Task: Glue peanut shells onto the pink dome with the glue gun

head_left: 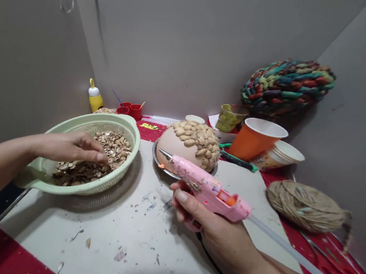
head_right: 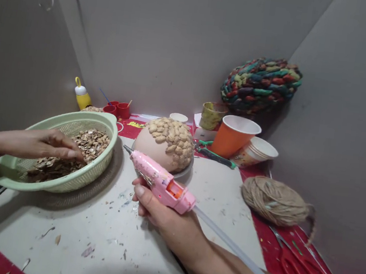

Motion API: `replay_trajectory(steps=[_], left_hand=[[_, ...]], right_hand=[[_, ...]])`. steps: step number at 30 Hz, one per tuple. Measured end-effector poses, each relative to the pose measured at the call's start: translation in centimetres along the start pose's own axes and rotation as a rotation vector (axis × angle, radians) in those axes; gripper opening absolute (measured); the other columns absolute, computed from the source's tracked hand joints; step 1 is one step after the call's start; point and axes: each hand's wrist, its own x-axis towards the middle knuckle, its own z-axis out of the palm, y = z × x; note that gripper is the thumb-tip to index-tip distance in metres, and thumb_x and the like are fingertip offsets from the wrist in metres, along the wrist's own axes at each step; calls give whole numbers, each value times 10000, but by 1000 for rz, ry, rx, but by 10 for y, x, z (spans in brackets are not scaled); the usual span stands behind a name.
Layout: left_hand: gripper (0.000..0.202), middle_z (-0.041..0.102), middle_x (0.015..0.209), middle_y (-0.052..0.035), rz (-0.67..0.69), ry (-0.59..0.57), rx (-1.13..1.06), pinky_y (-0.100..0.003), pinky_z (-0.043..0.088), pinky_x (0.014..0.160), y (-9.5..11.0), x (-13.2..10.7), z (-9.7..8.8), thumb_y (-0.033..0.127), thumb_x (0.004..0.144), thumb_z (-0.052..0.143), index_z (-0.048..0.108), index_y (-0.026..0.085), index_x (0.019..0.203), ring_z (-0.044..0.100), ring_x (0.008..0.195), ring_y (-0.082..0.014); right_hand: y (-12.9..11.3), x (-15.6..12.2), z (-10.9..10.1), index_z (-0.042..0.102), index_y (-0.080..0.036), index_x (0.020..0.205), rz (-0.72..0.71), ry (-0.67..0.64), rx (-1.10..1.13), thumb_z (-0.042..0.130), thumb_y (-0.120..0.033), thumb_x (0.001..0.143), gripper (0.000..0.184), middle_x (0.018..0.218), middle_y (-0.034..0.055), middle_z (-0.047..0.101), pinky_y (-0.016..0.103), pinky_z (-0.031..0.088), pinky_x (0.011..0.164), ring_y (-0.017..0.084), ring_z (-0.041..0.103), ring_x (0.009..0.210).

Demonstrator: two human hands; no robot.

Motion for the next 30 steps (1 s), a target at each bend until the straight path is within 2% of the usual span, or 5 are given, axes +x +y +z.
replay_trajectory(steps=[3, 8, 17, 24, 30], left_hand=[[263, 793, 896, -66, -109, -156, 297, -261, 545, 669, -4, 4, -5, 258, 662, 856, 822, 221, 921, 712, 780, -244], [360, 744, 730, -30, -90, 266, 397, -218, 501, 534, -12, 4, -39, 313, 749, 805, 763, 123, 1052, 646, 623, -181], [370, 784, 1016, -71, 48, 200, 60, -224, 549, 715, -15, -7, -46, 166, 784, 754, 724, 143, 1151, 670, 881, -175], [304, 785, 942, -119, -52, 275, -104, -235, 552, 653, -20, 2, -46, 113, 699, 770, 782, 169, 997, 691, 758, -201], [228, 713, 821, -61, -29, 345, -379, -200, 508, 606, -13, -1, -18, 55, 721, 718, 677, 163, 918, 603, 657, -124]], right_hand=[[2, 0, -2, 698, -171, 983, -1, -5, -48, 776, -633, 750, 522, 695, 8, 613, 218, 353, 495, 103, 525, 604], [3, -1, -3, 695, -178, 989, -4, -3, -61, 770, -615, 773, 492, 723, 15, 630, 210, 359, 503, 99, 534, 617], [3, 0, -1, 700, -172, 973, -15, -8, -112, 748, -643, 773, 514, 683, 18, 615, 234, 375, 508, 115, 523, 602], [6, 1, -3, 699, -179, 963, 8, -3, -136, 753, -650, 762, 515, 692, 19, 619, 239, 363, 502, 123, 526, 608], [7, 0, -2, 689, -182, 954, -21, -32, -100, 747, -597, 810, 443, 687, 6, 613, 216, 367, 504, 105, 531, 607]])
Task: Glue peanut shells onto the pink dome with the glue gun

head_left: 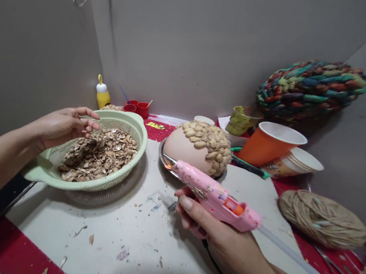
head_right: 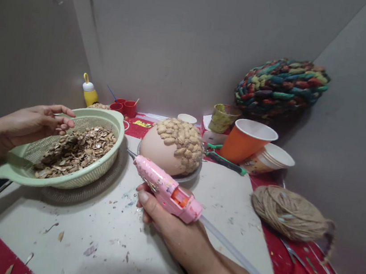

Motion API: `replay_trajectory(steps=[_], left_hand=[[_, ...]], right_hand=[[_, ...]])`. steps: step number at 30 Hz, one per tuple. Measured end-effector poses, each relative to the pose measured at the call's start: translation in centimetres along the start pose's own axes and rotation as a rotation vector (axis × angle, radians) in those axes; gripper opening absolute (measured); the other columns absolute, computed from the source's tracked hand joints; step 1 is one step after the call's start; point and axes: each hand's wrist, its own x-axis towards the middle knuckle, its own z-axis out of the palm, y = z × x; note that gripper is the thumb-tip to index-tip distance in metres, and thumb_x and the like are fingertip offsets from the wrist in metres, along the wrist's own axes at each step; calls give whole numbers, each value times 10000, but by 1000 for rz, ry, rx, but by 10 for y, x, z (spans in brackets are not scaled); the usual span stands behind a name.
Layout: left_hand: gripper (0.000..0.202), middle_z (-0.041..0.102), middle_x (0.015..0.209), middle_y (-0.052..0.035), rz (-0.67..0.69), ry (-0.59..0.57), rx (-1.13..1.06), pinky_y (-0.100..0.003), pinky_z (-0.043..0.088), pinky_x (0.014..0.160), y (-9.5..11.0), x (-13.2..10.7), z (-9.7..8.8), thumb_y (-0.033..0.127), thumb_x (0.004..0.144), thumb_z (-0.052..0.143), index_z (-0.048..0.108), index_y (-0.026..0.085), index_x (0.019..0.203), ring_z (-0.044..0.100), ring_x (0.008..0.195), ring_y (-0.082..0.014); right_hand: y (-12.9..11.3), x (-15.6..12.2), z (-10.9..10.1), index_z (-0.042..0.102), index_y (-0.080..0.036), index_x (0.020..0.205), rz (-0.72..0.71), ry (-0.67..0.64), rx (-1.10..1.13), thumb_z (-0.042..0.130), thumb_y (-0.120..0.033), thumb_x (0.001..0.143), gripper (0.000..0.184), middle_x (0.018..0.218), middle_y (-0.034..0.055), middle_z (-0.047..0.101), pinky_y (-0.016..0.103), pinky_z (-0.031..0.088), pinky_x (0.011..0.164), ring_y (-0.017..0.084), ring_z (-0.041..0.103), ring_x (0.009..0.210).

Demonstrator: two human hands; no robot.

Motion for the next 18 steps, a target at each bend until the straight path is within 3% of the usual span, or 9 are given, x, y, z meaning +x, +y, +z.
replay_trajectory(steps=[2, 5, 9, 18], left_hand=[[286, 672, 780, -27, 21, -13, -87, -190, 490, 585, 0, -12, 16, 26, 705, 707, 639, 168, 943, 583, 641, -106], [506, 665, 830, 1, 11, -137, -174, -185, 497, 577, 0, -36, 48, -27, 640, 715, 618, 204, 1080, 583, 644, -94], [486, 707, 956, -28, -37, -332, -253, -245, 593, 700, -5, -62, 88, 102, 701, 797, 643, 243, 1140, 661, 771, -144], [431, 691, 1039, -42, -164, -538, -369, -277, 616, 788, -26, -61, 133, 170, 735, 828, 661, 267, 1120, 694, 847, -167]], right_hand=[[0, 0, -1, 686, -184, 967, -11, 5, 38, 753, -578, 817, 426, 699, 4, 618, 206, 370, 506, 98, 535, 609], [-2, -1, -2, 687, -184, 976, -36, 26, 102, 757, -573, 817, 427, 723, 8, 626, 200, 388, 519, 94, 545, 618], [-10, -4, -2, 694, -186, 926, -141, 42, 140, 755, -545, 820, 380, 737, 7, 626, 212, 432, 549, 95, 554, 620], [-28, -5, 3, 722, -206, 930, -274, 4, -44, 748, -339, 819, 175, 856, 12, 686, 275, 544, 716, 141, 628, 755]])
